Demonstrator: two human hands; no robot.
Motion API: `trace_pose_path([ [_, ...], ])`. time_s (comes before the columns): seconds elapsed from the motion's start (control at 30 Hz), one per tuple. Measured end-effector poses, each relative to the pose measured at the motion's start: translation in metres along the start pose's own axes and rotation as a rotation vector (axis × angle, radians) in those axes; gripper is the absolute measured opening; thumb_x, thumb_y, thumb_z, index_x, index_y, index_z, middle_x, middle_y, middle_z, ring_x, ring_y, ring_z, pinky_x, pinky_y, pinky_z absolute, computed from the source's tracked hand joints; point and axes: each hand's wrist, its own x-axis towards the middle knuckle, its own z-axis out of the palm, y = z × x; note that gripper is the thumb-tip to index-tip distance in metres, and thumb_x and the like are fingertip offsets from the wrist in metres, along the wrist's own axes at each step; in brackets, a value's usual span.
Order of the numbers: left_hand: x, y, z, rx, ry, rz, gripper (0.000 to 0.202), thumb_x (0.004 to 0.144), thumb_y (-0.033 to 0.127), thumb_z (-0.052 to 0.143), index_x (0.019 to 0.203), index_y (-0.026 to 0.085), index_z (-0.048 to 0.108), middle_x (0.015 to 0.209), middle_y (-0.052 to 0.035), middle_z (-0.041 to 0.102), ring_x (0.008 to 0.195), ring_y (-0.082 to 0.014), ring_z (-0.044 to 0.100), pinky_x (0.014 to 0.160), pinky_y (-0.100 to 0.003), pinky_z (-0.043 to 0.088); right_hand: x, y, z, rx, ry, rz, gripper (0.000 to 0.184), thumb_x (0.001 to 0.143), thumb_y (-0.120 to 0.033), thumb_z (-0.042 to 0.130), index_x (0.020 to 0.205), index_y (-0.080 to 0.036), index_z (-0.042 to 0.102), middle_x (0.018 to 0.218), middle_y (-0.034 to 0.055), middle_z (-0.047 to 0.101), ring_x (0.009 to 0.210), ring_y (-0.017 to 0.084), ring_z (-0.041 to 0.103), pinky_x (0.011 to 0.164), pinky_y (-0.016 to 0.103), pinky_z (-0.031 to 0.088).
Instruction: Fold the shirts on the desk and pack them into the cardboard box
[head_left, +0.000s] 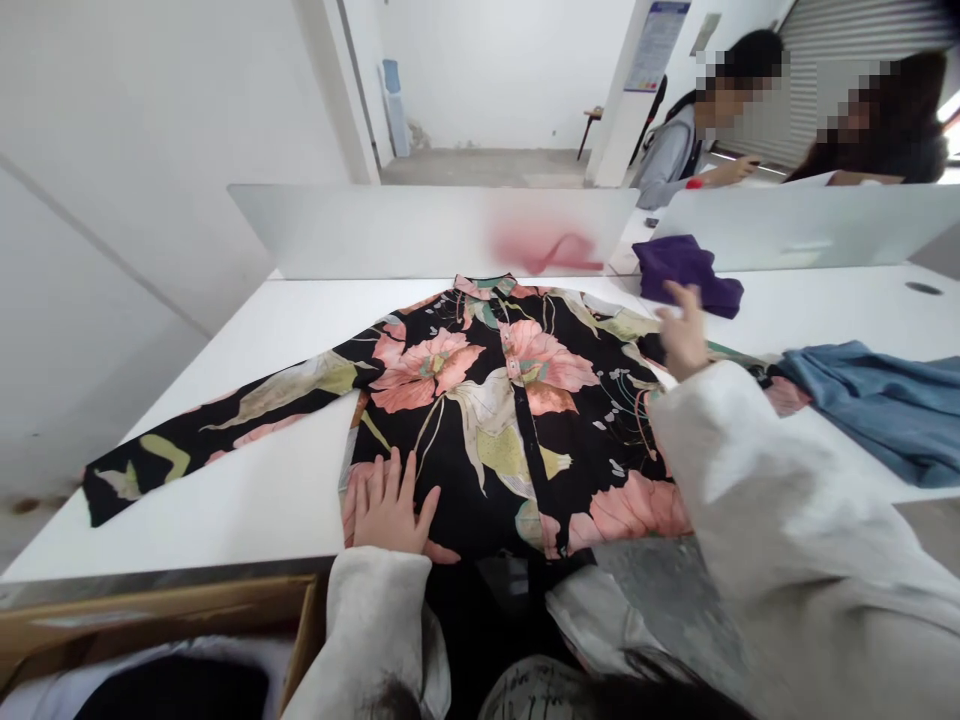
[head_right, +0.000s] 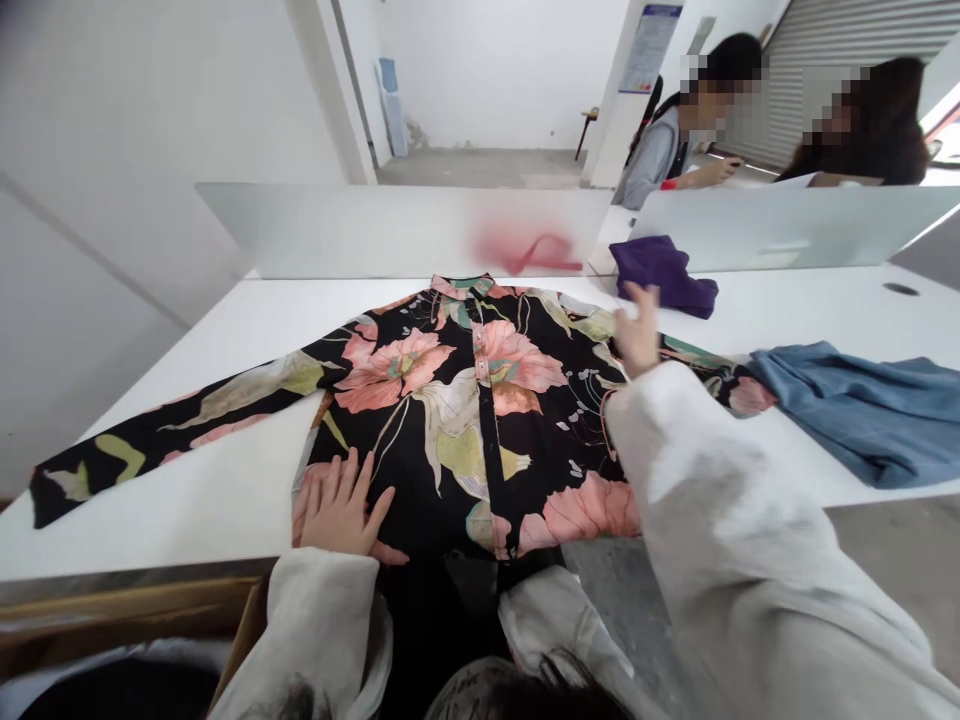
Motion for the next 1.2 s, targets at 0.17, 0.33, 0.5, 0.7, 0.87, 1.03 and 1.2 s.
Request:
trace_pose_path([
  [0.17,0.000,-0.002,0.003,-0.008,-0.019,-0.010,0.062,0.087,0.047,0.045,0.141,0.017,0.043,0.149,-0.0118,0.038,0.138,-0.0347,0.032,0.111,-0.054,0.025,-0.016,-0.182,0.104,0.023,-0.422,-0.559,0.051,0.094,-0.035,0.027,0.138,-0.014,0.043,0.146,0.0115,0.037,0.134,0.033,0.026,0.108,0.050,0.024],
  [0.33,-0.002,0.004,-0.005,-0.034,-0.035,-0.061,0.059,0.088,0.045,0.048,0.141,0.018,0.045,0.149,-0.0094,0.038,0.137,-0.0346,0.033,0.111,-0.053,0.027,-0.080,-0.290,0.202,-0.048,-0.634,-0.689,0.051,0.096,-0.037,0.022,0.144,-0.025,0.034,0.155,0.0003,0.027,0.137,0.037,0.018,0.106,0.059,0.015],
  [0.5,-0.004,0.008,-0.013,-0.100,-0.039,-0.073,0.061,0.089,0.049,0.046,0.141,0.019,0.043,0.150,-0.0080,0.035,0.138,-0.0336,0.031,0.112,-0.053,0.028,-0.101,-0.317,0.259,-0.037,-0.699,-0.521,0.056,0.094,-0.046,0.027,0.146,-0.027,0.030,0.156,0.0056,0.024,0.139,0.040,0.015,0.102,0.067,0.014],
  [0.7,-0.008,0.009,-0.010,-0.130,0.002,-0.069,0.062,0.088,0.049,0.046,0.142,0.018,0.043,0.150,-0.0097,0.036,0.138,-0.0332,0.031,0.112,-0.051,0.030,-0.093,-0.315,0.286,-0.066,-0.668,-0.532,0.064,0.093,-0.053,0.026,0.147,-0.019,0.030,0.157,0.0126,0.019,0.142,0.039,0.009,0.105,0.069,0.005],
  [0.87,-0.020,0.020,0.002,-0.086,0.124,-0.041,0.061,0.086,0.046,0.050,0.140,0.018,0.046,0.147,-0.0119,0.042,0.135,-0.0333,0.036,0.109,-0.050,0.031,-0.088,-0.317,0.298,-0.125,-0.663,-0.560,0.063,0.094,-0.052,0.025,0.147,-0.019,0.030,0.156,0.0136,0.019,0.142,0.038,0.009,0.106,0.067,0.007],
  [1.03,-0.054,0.023,0.000,-0.205,0.321,0.050,0.048,0.088,0.035,0.047,0.132,0.017,0.052,0.134,-0.0129,0.055,0.126,-0.0284,0.047,0.106,-0.045,0.035,-0.084,-0.322,0.299,-0.153,-0.639,-0.545,0.059,0.095,-0.050,0.026,0.147,-0.022,0.031,0.156,0.0107,0.022,0.142,0.036,0.012,0.108,0.065,0.010],
  [1.2,-0.099,0.014,0.007,-0.664,0.629,-0.570,0.021,0.084,0.032,0.058,0.101,0.021,0.060,0.091,-0.0063,0.063,0.084,-0.0185,0.061,0.076,-0.031,0.050,-0.086,-0.322,0.296,-0.172,-0.573,-0.570,0.058,0.096,-0.048,0.025,0.146,-0.021,0.034,0.155,0.0121,0.025,0.142,0.036,0.015,0.107,0.065,0.013],
])
